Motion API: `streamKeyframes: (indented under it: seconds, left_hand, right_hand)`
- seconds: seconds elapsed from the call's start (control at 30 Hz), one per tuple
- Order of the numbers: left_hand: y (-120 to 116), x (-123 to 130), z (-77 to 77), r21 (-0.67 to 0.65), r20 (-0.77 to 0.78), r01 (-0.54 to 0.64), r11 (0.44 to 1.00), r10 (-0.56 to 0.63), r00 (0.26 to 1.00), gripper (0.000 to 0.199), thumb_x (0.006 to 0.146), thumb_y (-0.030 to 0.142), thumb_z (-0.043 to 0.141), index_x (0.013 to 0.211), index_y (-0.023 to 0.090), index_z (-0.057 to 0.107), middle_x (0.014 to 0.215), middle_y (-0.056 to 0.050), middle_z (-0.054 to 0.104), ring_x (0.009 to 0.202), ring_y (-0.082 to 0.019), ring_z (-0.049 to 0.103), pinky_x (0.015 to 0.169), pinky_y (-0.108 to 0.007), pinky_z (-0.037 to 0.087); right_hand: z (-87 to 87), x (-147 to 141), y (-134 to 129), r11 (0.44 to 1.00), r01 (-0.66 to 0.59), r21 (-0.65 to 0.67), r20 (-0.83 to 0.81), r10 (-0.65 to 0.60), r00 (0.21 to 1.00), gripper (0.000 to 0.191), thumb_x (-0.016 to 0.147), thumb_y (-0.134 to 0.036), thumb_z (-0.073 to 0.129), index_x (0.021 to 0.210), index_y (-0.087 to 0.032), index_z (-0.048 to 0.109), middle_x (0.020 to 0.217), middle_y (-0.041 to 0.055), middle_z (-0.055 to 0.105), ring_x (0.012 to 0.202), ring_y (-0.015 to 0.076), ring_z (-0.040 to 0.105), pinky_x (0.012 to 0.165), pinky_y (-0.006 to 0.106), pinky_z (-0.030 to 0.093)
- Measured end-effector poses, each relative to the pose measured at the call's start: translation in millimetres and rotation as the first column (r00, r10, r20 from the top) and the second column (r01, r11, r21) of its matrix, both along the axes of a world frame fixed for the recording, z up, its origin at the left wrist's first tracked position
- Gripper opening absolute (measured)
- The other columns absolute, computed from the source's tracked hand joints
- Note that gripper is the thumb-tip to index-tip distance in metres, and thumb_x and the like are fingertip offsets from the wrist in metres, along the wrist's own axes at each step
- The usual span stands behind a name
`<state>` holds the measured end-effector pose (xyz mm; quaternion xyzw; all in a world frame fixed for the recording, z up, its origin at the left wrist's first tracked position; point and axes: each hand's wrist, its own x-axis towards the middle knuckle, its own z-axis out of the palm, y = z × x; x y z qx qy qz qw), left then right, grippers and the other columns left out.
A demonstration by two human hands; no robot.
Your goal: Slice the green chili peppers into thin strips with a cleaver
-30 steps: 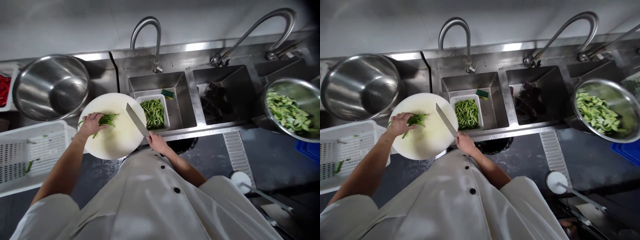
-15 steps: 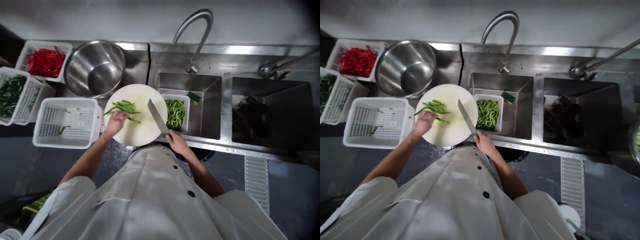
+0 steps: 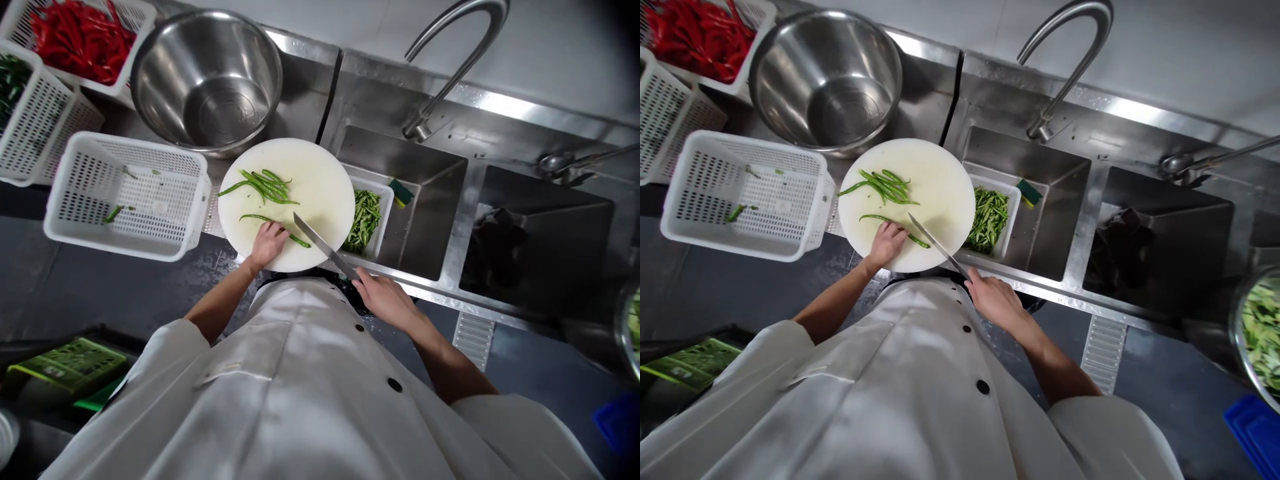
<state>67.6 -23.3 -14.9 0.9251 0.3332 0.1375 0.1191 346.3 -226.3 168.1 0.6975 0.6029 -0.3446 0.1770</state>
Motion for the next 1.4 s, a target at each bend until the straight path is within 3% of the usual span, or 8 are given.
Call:
streamKeyframes:
  seconds: [0.1,0.23,0.67,0.87,0.97,1.1,1.27,1.4]
  left_hand:
    - [-1,2,1.9,0.009,-0.006,0.014,1.0,-0.014,1.0,0.029,0.101,0.017,0.05,0.111,0.023,0.077,0.112,-0.012,0.071,0.104,-0.027,0.059,0.096,-0.044,0.049]
    - [0,3,2.5,0.021,-0.011,0.04,0.999,-0.04,0.999,0.03,0.105,0.02,0.046,0.113,0.023,0.075,0.108,-0.011,0.072,0.099,-0.026,0.06,0.095,-0.043,0.05]
    - [-3,3,-4.5,-0.02,0.06,0.044,0.999,-0.043,0.997,0.033,0.104,0.017,0.04,0.111,0.019,0.072,0.107,-0.013,0.071,0.098,-0.025,0.061,0.094,-0.043,0.054]
    - [3,-6,2.7,-0.024,0.072,0.072,0.997,-0.07,0.995,0.033,0.106,0.02,0.04,0.105,0.02,0.073,0.099,-0.011,0.069,0.092,-0.025,0.058,0.091,-0.042,0.052]
    - [20,-19,12.1,0.008,0.065,-0.052,0.999,0.052,0.997,0.031,0.106,0.023,0.043,0.108,0.02,0.073,0.107,-0.014,0.069,0.102,-0.028,0.057,0.09,-0.045,0.048]
    - [32,-34,15.2,-0.026,-0.002,-0.124,0.992,0.124,0.992,0.028,0.103,0.023,0.048,0.112,0.022,0.075,0.116,-0.015,0.068,0.111,-0.031,0.054,0.092,-0.048,0.045]
    - [9,-37,7.7,-0.043,0.002,-0.085,0.995,0.086,0.996,0.033,0.106,0.025,0.043,0.109,0.022,0.076,0.112,-0.012,0.067,0.103,-0.027,0.053,0.095,-0.044,0.046]
    - [-1,-38,6.7,-0.052,0.006,-0.072,0.996,0.073,0.997,0.034,0.107,0.026,0.042,0.112,0.022,0.075,0.109,-0.012,0.069,0.099,-0.027,0.055,0.094,-0.045,0.046]
  right_hand:
    - [1.2,-14,16,0.999,-0.044,-0.027,-0.029,0.043,0.999,0.034,0.114,-0.035,0.036,0.137,-0.019,0.055,0.1,0.0132,0.078,0.091,0.0301,0.075,0.072,0.033,0.043]
    - [-13.3,-29,38,0.997,-0.073,-0.002,-0.047,0.072,0.996,0.033,0.114,-0.032,0.035,0.139,-0.017,0.052,0.109,0.0163,0.078,0.1,0.0318,0.075,0.077,0.033,0.044]
    - [-10.5,-33,59,0.996,-0.086,0.008,-0.089,0.087,0.992,0.032,0.114,-0.034,0.035,0.133,-0.017,0.054,0.109,0.016,0.077,0.102,0.0314,0.072,0.076,0.032,0.04]
    - [-41.0,-48,69,0.998,-0.026,0.06,-0.139,0.035,0.99,0.033,0.114,-0.033,0.034,0.136,-0.016,0.053,0.108,0.0153,0.077,0.099,0.0292,0.072,0.075,0.032,0.04]
    - [-50.3,-44,70,0.998,0.004,0.068,-0.149,0.006,0.989,0.034,0.114,-0.036,0.035,0.135,-0.018,0.055,0.106,0.0131,0.077,0.097,0.0288,0.072,0.074,0.031,0.039]
    - [-39.4,-29,57,0.997,-0.002,0.073,-0.132,0.012,0.991,0.034,0.114,-0.036,0.035,0.132,-0.019,0.057,0.108,0.0128,0.077,0.101,0.0297,0.071,0.076,0.031,0.04]
    - [-13.5,-26,37,0.997,-0.074,0.007,-0.039,0.074,0.996,0.037,0.114,-0.035,0.035,0.141,-0.017,0.053,0.105,0.0151,0.077,0.1,0.0327,0.072,0.076,0.034,0.042]
    - [-14.3,-44,41,0.994,-0.111,-0.023,-0.093,0.109,0.99,0.034,0.114,-0.035,0.036,0.138,-0.018,0.053,0.108,0.0146,0.078,0.101,0.0312,0.073,0.077,0.033,0.043]
